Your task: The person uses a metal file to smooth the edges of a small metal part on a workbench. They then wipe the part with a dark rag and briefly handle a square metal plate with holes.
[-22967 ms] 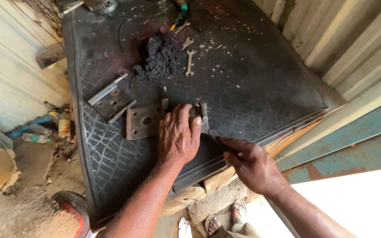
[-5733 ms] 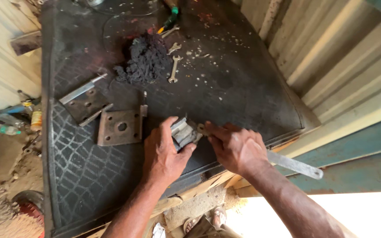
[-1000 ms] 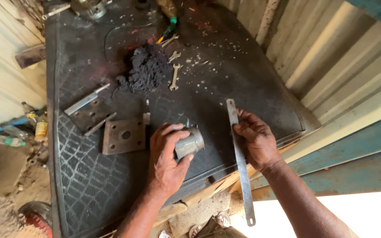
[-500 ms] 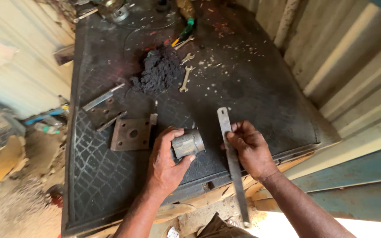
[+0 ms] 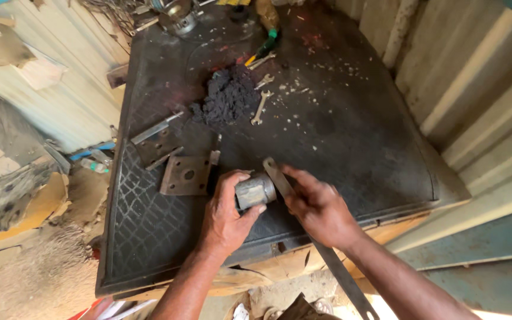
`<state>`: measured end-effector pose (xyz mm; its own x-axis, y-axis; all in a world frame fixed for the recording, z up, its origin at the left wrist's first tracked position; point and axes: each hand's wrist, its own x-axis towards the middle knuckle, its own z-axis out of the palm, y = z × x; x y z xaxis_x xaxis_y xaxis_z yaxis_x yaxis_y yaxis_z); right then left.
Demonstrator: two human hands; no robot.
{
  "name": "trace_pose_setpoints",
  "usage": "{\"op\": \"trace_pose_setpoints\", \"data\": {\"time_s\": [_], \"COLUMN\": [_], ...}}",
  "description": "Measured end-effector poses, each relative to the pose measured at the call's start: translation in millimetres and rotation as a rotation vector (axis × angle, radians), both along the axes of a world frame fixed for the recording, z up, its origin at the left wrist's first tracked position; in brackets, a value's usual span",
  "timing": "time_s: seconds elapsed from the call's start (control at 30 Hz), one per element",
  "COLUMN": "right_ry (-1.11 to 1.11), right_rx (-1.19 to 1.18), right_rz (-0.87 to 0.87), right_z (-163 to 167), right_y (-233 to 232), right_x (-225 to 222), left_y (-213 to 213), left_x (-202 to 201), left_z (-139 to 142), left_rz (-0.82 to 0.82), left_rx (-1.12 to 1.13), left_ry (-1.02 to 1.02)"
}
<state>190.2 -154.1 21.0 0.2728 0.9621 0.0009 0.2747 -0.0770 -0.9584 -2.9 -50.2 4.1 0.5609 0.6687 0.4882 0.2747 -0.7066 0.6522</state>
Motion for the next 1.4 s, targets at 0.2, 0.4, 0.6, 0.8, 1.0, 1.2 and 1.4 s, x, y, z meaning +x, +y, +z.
{"op": "trace_pose_setpoints", "data": {"time_s": [0.2,0.4,0.6,0.8,1.0,1.2,1.4], "right_ry": [-0.278,-0.368,-0.381,-0.284,-0.339,-0.342,-0.417], "right_rx": [0.114,0.183,0.092,0.102,0.067,0.141,0.134], "right_rz": [-0.012,-0.065,-0.062,-0.072,-0.036,-0.033,-0.045], "right_z": [14,11,9,11,15,17,12], "right_y": [5,10,9,18,14,26,9], "right_x": [-11,-15,-20,-14,-16,-9,-21], "left_y": [-2,4,5,3,3,3,5], "left_x": [2,2,3,3,1,4,4], "left_z": [-5,-8,-10,-6,-3,-6,-5], "left_rz": [0.034,0.004,0.022,0.014,-0.018,-0.050,0.024], "left_rx": [0.020,-0.069,-0.194,-0.192,-0.080,-0.280,-0.238], "left_ry": [-0.007,-0.036,-0.056,-0.030,-0.034,-0.094,-0.030]}}
